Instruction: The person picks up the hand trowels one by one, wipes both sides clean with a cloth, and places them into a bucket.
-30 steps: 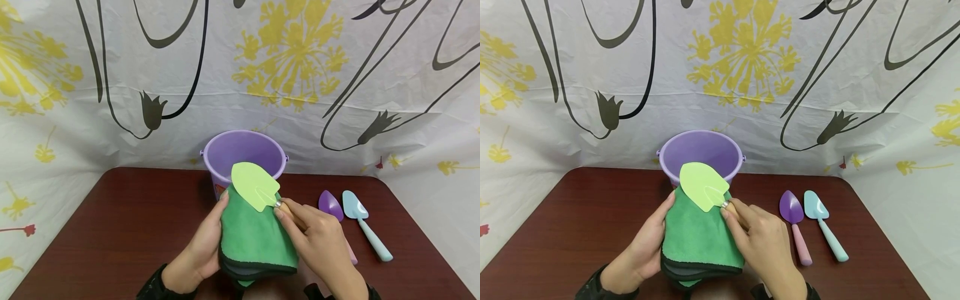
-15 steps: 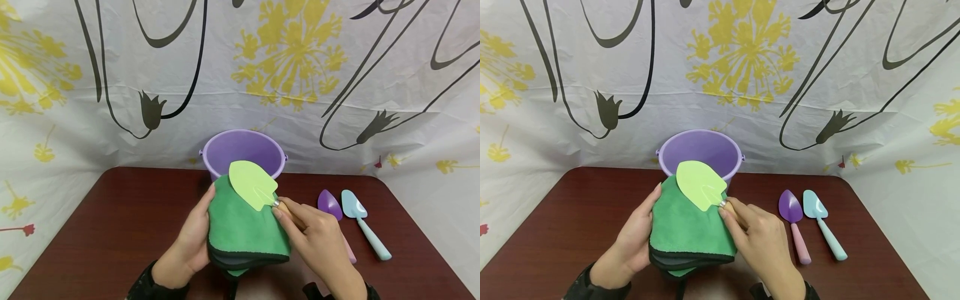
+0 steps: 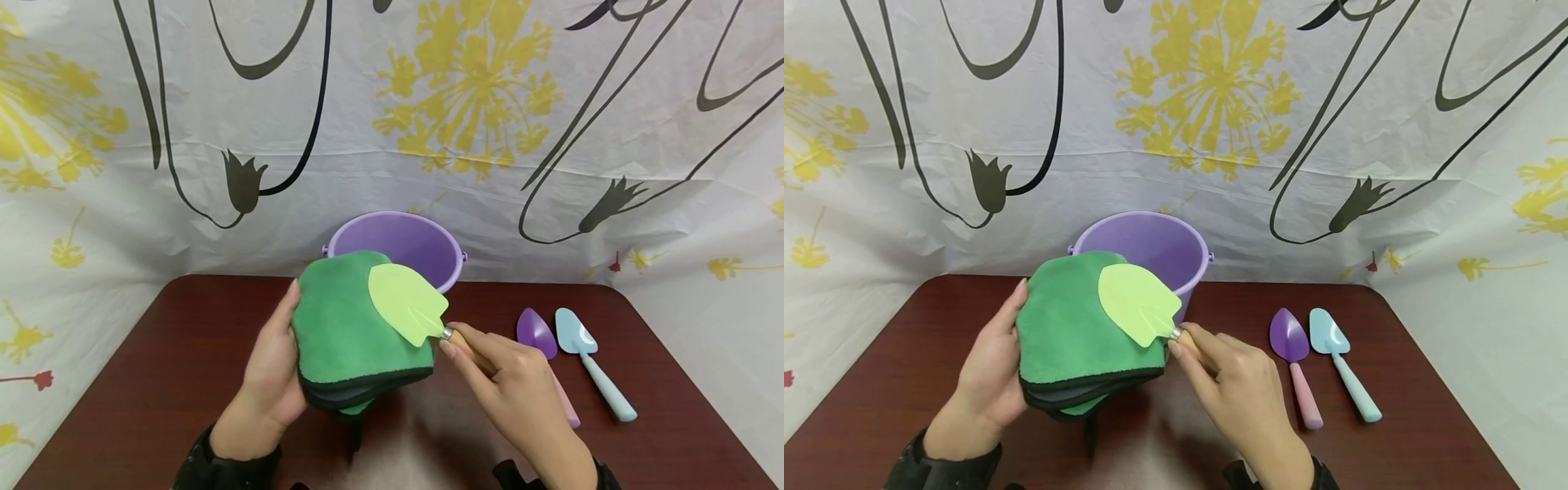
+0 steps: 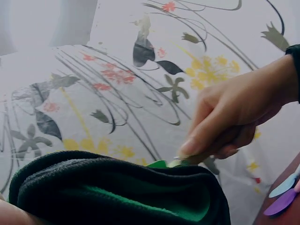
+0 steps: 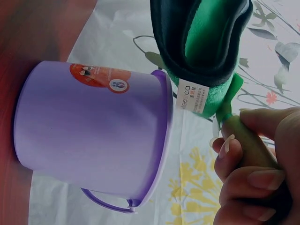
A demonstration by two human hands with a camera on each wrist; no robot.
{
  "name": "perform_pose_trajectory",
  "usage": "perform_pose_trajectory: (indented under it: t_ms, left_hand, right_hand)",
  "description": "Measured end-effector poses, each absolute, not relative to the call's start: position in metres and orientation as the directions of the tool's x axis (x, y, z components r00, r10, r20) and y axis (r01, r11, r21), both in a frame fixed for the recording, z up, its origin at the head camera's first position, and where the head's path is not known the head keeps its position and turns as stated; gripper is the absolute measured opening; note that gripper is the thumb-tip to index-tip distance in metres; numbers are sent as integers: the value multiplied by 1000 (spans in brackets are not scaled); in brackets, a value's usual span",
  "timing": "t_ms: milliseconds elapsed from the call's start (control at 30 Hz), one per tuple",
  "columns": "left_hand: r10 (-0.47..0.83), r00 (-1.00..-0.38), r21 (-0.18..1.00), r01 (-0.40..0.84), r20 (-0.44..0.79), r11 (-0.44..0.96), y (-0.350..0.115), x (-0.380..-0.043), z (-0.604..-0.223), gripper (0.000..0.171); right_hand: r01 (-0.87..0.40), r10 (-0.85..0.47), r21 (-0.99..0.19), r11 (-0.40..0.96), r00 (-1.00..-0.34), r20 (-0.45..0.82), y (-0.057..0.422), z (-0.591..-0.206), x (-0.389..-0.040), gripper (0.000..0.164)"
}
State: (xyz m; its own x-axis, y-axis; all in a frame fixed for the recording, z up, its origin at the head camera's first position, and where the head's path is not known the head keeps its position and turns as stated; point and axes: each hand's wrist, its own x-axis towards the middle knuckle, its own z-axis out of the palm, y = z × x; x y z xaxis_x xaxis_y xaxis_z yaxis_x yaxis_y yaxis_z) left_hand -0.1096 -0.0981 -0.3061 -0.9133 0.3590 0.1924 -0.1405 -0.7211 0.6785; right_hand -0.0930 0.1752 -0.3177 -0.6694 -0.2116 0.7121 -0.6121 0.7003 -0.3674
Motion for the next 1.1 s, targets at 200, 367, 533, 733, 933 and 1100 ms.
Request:
perform_pose_trajectory:
  t_ms: [200, 367, 533, 733, 933, 1100]
  left_hand:
    - [285, -900, 606, -30, 330, -795, -115, -113, -304, 39]
    - [199, -922, 599, 42, 331, -800, -121, -113, -304, 41]
    - [118, -957, 720, 115, 265, -684, -115, -109, -300, 49]
    - [31, -975, 877, 182, 218, -445, -103, -99, -291, 54]
    - [-42, -957, 941, 290, 287, -173, -91, -90, -292, 50]
    - [-52, -914, 915, 401, 403, 41, -77, -86, -299, 50]
  right_hand:
    - [-606, -220, -367, 705, -679, 700, 176, -319, -94, 30]
    - [-603, -229, -347, 718, -676, 700, 176, -320, -94, 29]
    - [-600, -229, -317, 734, -659, 717, 176, -321, -95, 29]
    - [-601, -224, -284, 748, -630, 744, 175, -322, -94, 31]
    - [-593, -219, -281, 755, -631, 744, 175, -321, -93, 31]
    - [-591, -221, -273, 759, -628, 746, 175, -321, -92, 30]
